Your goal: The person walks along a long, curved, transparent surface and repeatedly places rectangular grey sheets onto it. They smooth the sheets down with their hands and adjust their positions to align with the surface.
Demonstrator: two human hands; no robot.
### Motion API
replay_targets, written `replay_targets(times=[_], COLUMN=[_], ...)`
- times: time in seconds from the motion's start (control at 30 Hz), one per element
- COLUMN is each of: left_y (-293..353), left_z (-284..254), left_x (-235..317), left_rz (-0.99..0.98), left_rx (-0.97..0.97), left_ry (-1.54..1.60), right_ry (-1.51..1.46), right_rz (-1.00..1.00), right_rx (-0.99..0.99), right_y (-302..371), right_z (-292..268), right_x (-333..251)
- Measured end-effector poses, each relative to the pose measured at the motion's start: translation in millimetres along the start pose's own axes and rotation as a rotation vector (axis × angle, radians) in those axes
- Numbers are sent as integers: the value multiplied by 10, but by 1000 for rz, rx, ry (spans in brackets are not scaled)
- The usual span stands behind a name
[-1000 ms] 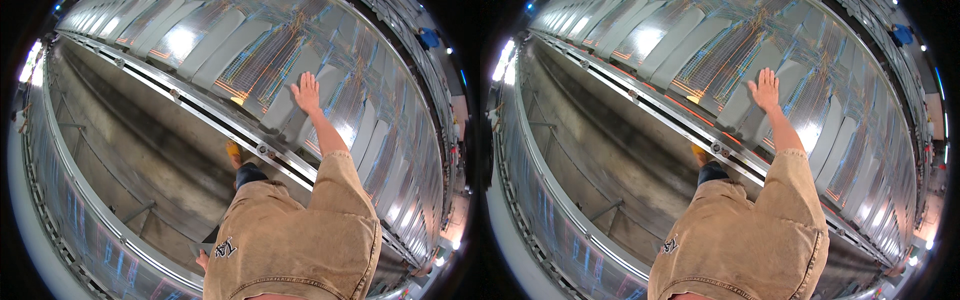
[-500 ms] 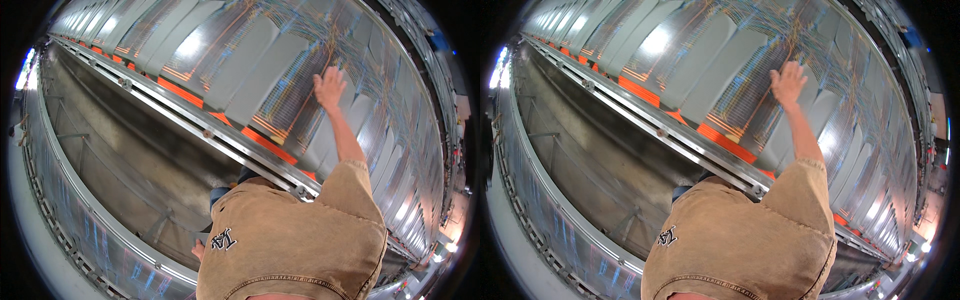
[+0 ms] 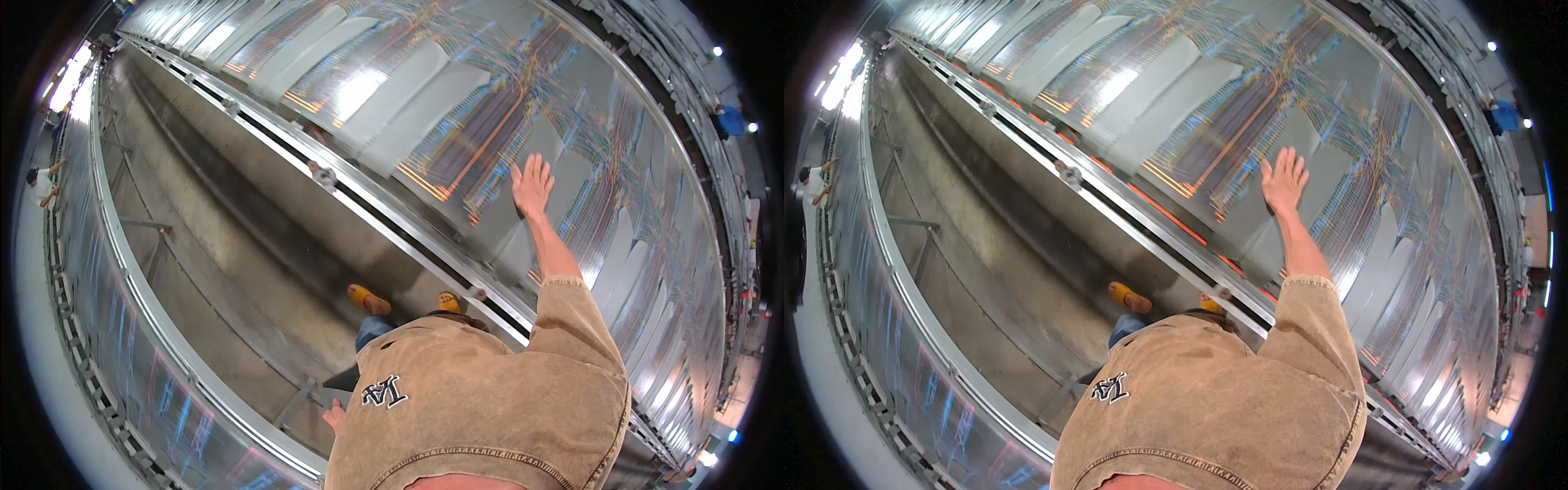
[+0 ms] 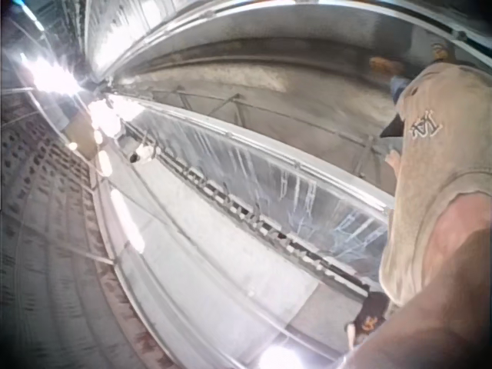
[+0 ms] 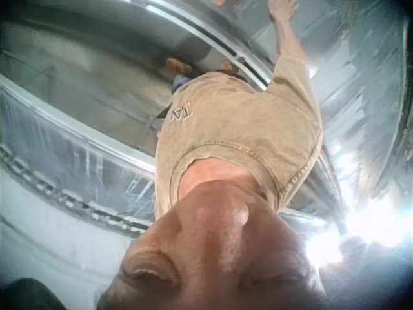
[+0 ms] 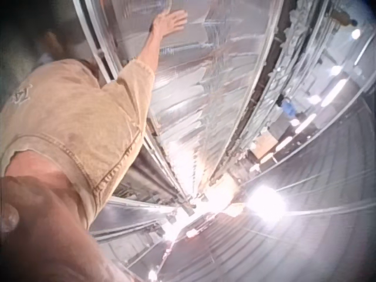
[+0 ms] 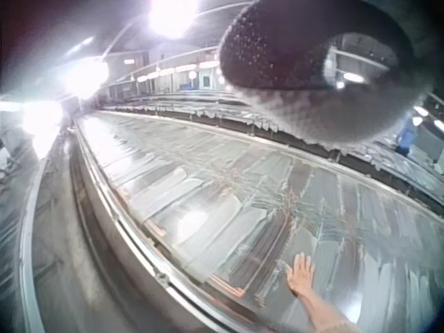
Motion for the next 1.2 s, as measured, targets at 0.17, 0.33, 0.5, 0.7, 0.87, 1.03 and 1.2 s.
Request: replay_targets(times=[0.17,0.33,0.5,0.7,0.87,1.03,1.2], left_y=[-669,-1499,-2279,-2610,-2833,-3278,-3456], left_z=[-209,-498,-780,-1145,-874,-699,-983], left_x=[830,1739,2802,3210,3102,3568,4829], left_rz=[1,61,184,208,0,-42,-15], left_rx=[-67,-61,-43,108,141,89,110], left_ry=[-55,277,377,358,31,-110,-80], right_ry=[21,-94,-33,81,80,-18,120], right_rz=[141,-250,-416,-211,-185,-773,-424], right_rx=[-173,-10,-34,-26,12,-99,-28], right_y=[619,93,-878,-1594,-2337,-2369,-3299], right_z=[-74,-187,6,147,-52,-81,142], right_x=[-776,-2236,-3296,-3418,-4172,-6330,-6776])
Point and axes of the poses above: each hand's wrist, its own y-axis away from the middle knuckle, its own z-axis out of the palm, x = y × z, the point moved 5 cm from there along -y, towards the middle knuckle, and after that the axes turned 10 degrees about y, right-handed, at the moved point
